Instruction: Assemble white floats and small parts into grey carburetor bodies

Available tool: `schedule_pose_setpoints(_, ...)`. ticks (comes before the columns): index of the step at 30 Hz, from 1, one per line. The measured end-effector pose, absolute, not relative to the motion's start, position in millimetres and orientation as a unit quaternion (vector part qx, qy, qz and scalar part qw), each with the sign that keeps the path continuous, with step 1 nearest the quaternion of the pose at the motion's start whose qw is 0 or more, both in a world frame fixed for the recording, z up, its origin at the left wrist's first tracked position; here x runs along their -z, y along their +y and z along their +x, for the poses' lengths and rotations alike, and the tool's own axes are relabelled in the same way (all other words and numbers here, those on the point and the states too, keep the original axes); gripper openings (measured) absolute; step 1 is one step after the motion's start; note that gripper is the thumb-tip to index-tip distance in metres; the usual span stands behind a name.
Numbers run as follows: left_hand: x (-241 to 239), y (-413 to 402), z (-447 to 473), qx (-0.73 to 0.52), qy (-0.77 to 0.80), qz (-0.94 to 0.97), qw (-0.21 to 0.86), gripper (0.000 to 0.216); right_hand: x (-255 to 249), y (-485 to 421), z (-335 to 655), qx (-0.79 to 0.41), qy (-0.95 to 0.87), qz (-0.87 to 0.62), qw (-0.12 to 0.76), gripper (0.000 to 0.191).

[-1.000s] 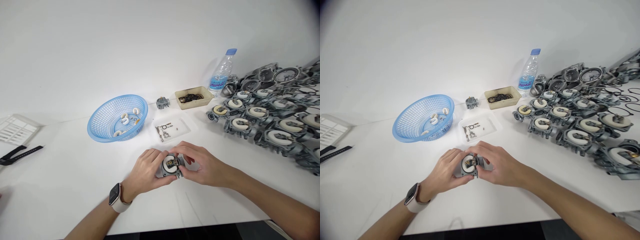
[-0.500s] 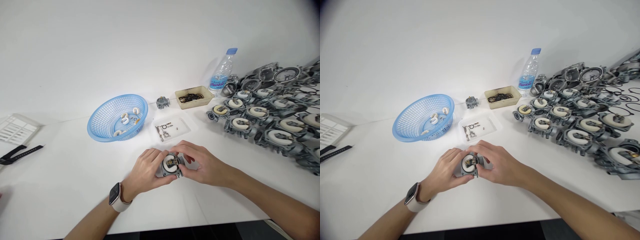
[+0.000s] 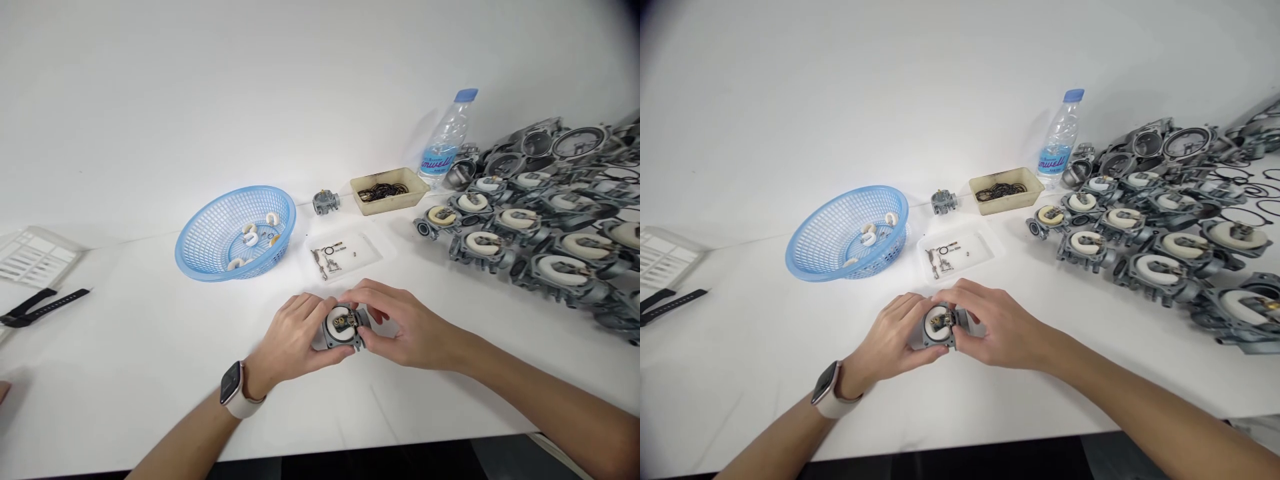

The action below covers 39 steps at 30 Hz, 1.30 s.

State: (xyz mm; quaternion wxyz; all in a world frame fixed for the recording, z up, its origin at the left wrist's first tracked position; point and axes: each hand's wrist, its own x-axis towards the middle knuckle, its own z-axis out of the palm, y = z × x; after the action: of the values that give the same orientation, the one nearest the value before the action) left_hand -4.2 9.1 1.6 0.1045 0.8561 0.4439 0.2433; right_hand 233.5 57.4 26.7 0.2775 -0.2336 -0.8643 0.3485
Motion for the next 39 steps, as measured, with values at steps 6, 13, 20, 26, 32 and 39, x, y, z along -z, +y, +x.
schedule_pose_setpoints(6, -2.0, 9.4, -4.1, -0.246, 0.446, 0.855, 0.100, 0.056, -27.1, 57.1, 233.7, -0.349, -0.867, -0.217, 0.284, 0.053)
schedule_pose_setpoints(13, -2.3, 9.1, -3.8, -0.244, 0.446, 0.856, 0.098, 0.055, -26.0, 57.8, 232.7, -0.346, -0.866, -0.217, 0.289, 0.050)
schedule_pose_setpoints(20, -2.0, 9.4, -4.0, -0.240, 0.446, 0.856, 0.104, 0.061, -23.8, 57.8, 233.5, -0.343, -0.863, -0.235, 0.287, 0.045)
schedule_pose_setpoints(26, -2.1, 10.1, -3.9, -0.239, 0.446, 0.857, 0.100, 0.056, -24.7, 57.8, 234.9, -0.353, -0.866, -0.212, 0.285, 0.049)
schedule_pose_setpoints(32, -3.3, 9.6, -3.2, -0.243, 0.443, 0.857, 0.102, 0.052, -24.2, 57.9, 234.6, -0.357, -0.866, -0.201, 0.286, 0.051)
schedule_pose_setpoints(39, -1.9, 9.3, -3.9, -0.240, 0.445, 0.857, 0.100, 0.056, -23.1, 58.0, 233.4, -0.351, -0.862, -0.214, 0.295, 0.048)
